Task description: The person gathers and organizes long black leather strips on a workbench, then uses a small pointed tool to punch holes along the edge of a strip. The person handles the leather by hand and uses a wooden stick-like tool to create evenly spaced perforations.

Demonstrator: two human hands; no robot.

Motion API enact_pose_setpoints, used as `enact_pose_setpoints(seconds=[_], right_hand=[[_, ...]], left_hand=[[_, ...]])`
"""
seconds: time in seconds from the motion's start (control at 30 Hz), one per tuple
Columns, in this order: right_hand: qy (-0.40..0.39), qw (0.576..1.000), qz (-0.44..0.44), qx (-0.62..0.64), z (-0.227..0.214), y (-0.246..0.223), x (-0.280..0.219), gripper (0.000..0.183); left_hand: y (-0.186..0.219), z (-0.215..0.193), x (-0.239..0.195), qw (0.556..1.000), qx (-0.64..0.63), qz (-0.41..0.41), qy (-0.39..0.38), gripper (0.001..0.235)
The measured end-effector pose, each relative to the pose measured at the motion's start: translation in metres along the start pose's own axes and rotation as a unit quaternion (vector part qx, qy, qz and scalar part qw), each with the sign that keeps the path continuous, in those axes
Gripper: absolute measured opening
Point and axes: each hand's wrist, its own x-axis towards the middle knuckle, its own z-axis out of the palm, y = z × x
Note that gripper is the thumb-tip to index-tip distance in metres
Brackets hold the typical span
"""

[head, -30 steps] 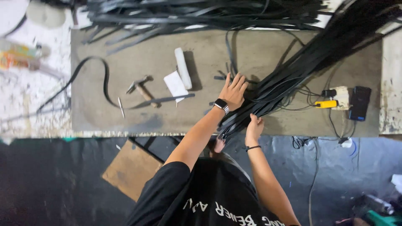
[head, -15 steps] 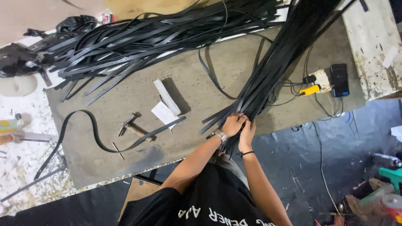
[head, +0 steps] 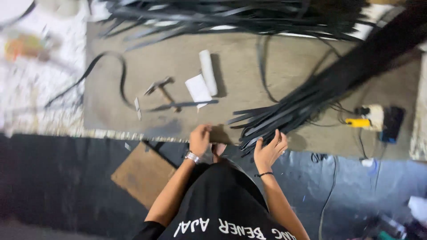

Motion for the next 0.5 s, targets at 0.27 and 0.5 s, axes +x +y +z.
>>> enact_pose_setpoints(seconds=[0.27,0.5], right_hand=[[-0.097,0.942,-0.317,0.044,0.031,-0.049,-0.007,0.033],[-0.267,0.899,-0.346,0.020,0.082,-0.106,-0.018,0.035]], left_hand=[[-0.096,-0.009,-0.062,0.984,0.062,-0.056,0.160,0.040],[-0.103,-0.028,-0.076,0.974,0.118,-0.086,0.176,0.039]])
